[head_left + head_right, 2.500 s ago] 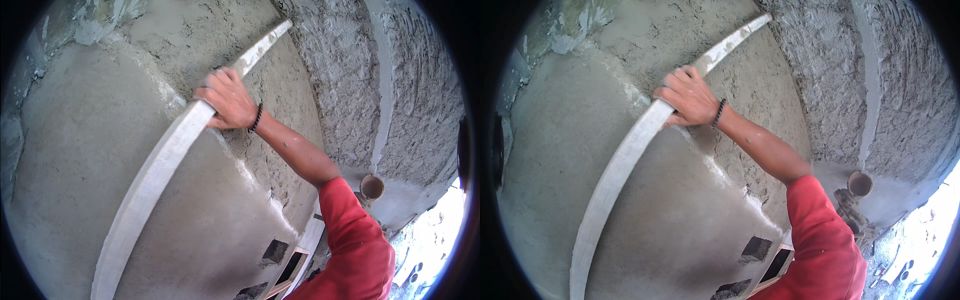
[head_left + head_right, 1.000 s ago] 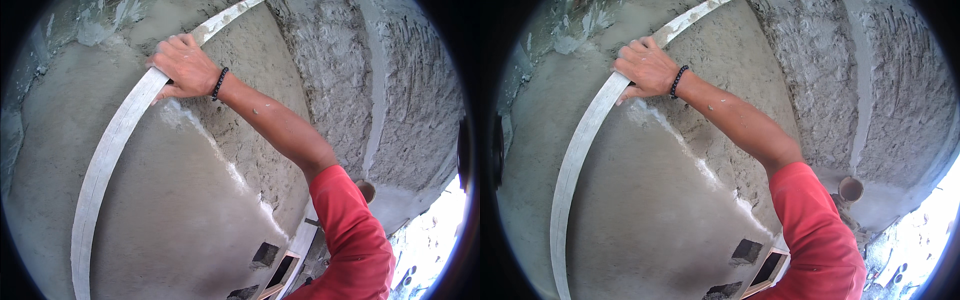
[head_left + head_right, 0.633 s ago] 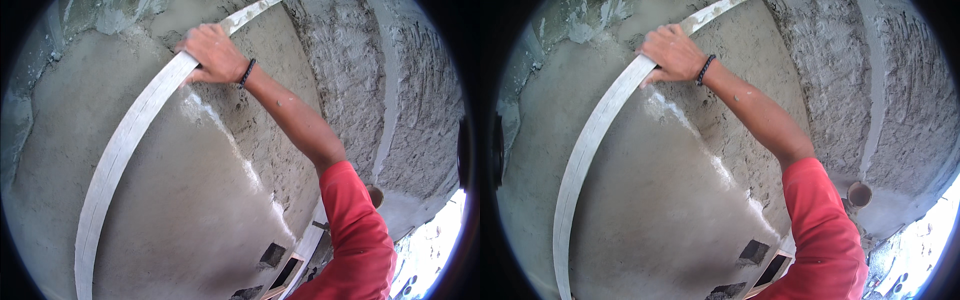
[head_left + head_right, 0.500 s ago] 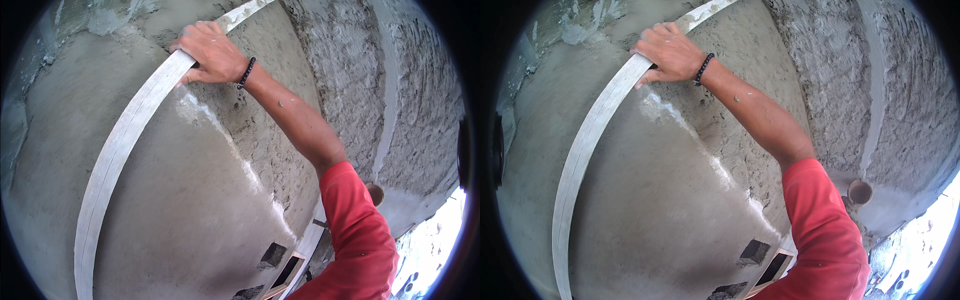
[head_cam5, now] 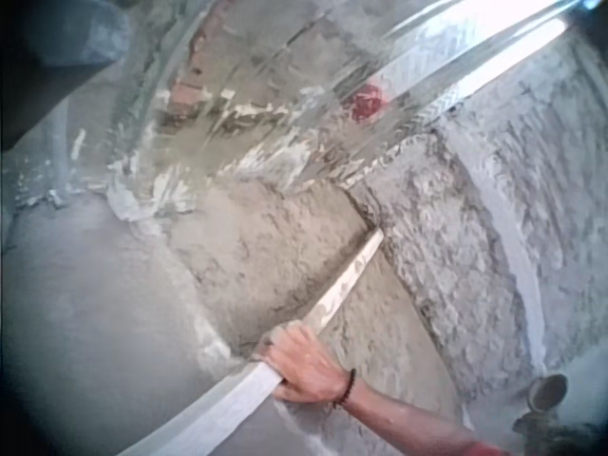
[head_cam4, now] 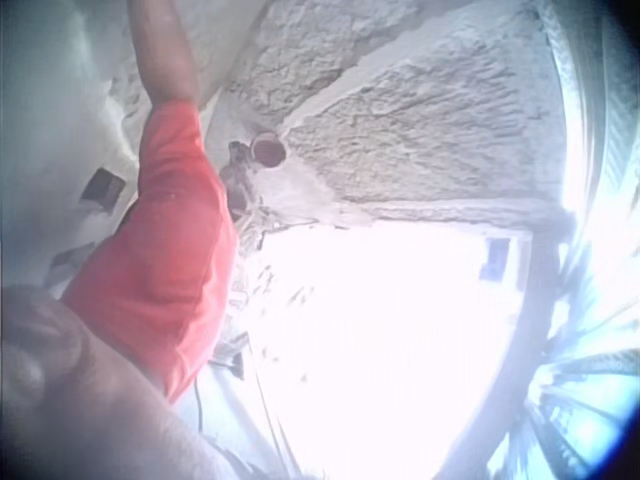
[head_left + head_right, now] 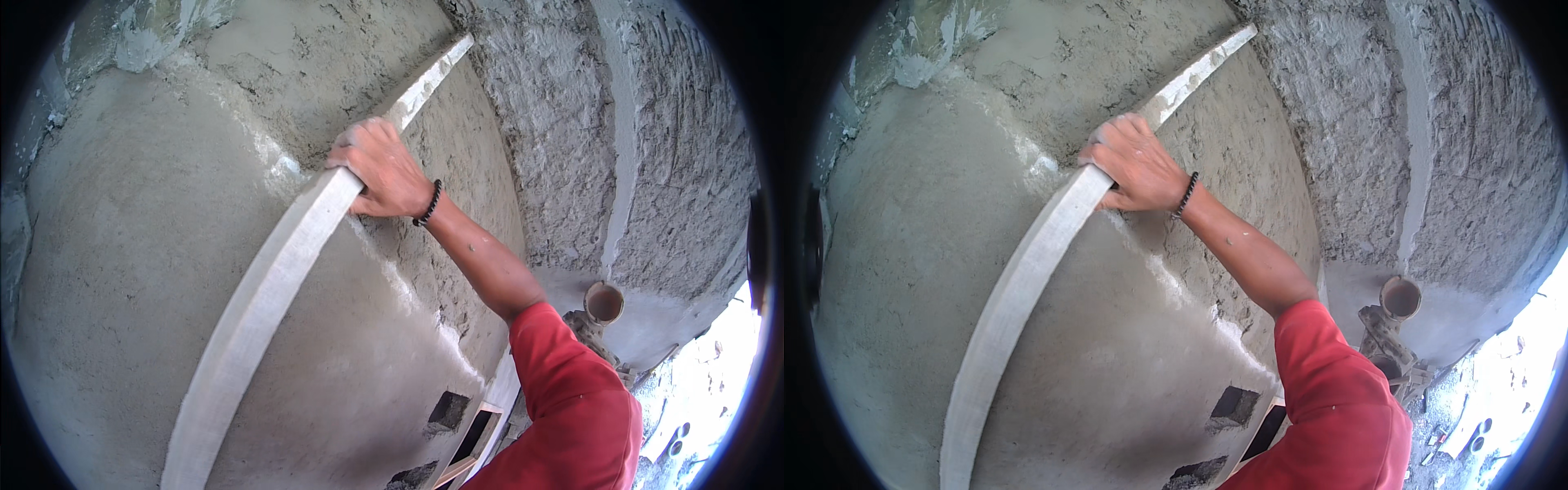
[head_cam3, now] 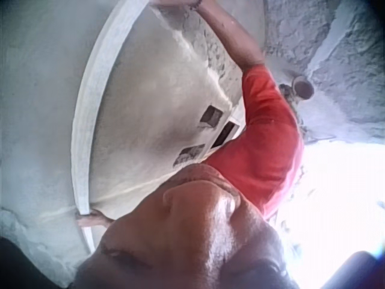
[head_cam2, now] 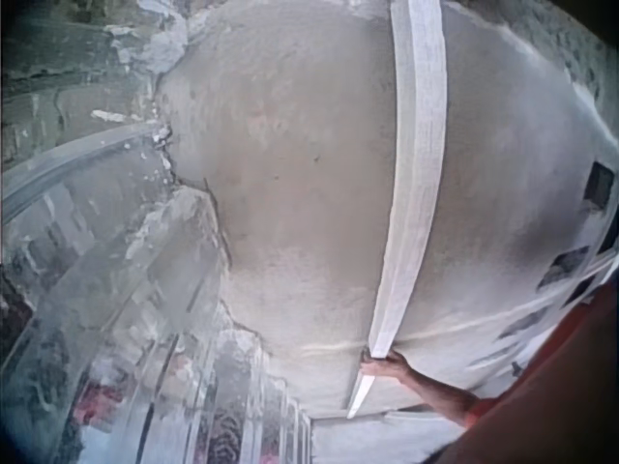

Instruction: The person levels wet plaster on a wall using a straight edge, then scoops more plaster from a bucket with a trowel and applies it to the wall while standing on a scaffold.

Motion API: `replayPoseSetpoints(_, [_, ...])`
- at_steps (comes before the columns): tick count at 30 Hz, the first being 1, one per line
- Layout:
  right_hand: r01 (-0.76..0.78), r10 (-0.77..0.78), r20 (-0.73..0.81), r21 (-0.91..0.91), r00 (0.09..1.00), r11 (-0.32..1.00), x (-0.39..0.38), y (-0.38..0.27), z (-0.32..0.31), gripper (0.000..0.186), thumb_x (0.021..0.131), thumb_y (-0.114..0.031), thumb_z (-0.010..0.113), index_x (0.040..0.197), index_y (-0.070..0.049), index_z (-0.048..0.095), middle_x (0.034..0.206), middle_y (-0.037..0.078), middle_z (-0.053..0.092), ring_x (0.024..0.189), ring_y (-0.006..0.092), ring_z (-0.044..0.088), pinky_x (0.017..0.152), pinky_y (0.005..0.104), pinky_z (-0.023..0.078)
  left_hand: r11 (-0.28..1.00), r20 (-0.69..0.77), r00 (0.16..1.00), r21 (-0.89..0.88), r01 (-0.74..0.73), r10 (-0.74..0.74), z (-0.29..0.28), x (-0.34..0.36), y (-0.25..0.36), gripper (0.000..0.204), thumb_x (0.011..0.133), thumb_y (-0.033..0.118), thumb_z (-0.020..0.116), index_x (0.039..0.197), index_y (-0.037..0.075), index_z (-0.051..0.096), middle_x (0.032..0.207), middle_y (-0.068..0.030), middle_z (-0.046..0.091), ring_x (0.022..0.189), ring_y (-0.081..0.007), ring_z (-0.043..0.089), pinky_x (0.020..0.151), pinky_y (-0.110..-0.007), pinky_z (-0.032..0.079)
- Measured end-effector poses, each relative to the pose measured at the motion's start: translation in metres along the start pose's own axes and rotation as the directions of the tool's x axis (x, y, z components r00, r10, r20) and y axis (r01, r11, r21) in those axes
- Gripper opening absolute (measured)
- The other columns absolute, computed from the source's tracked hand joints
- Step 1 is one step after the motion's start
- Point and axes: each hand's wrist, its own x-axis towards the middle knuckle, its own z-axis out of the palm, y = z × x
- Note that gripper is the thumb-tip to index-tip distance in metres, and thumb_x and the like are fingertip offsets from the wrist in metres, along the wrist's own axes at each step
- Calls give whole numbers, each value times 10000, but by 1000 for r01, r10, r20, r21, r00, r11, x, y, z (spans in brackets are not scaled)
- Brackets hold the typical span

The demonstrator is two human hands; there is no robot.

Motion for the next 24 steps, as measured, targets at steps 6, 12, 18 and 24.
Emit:
replayPoseSetpoints(6, [-82, 75, 115, 55, 990, 995, -54, -25, -7, 521, 673, -405, 776, 1053, -147, 532, 960, 72, 506, 966, 273, 474, 885, 425, 333, 991, 91, 996, -136, 17, -5, -49, 2, 75, 605, 949, 530, 402, 1246, 9, 491, 1176, -273, 520, 1052, -508, 486, 879, -624, 359])
replayPoseSetpoints(12, [-184, 171, 189, 49, 967, 982, -132, -50, -17, 498, 712, -398, 729, 1087, -142, 522, 1025, 98, 521, 1010, 301, 479, 865, 459, 346, 989, 109, 994, -148, -13, 30, -54, -17, 89, 488, 959, 451, 380, 1136, 32, 555, 1080, -209, 561, 969, -436, 524, 823, -556, 382])
replayPoseSetpoints(18, [-253, 235, 321, 14, 917, 967, -199, -75, -23, 516, 703, -407, 711, 1087, -109, 535, 1087, 131, 509, 1078, 355, 463, 887, 499, 340, 975, 76, 995, -217, -48, 66, -49, -51, 102, 496, 968, 479, 339, 1092, 71, 592, 1020, -172, 572, 935, -381, 534, 800, -526, 382])
replayPoseSetpoints(24, [-329, 319, 439, -55, 840, 943, -274, -97, -28, 515, 689, -408, 704, 1076, -94, 571, 1124, 146, 493, 1125, 381, 437, 938, 527, 323, 973, 70, 994, -222, -66, 84, -40, -76, 127, 474, 973, 468, 365, 1066, 67, 598, 1063, -176, 590, 996, -368, 547, 798, -515, 391])
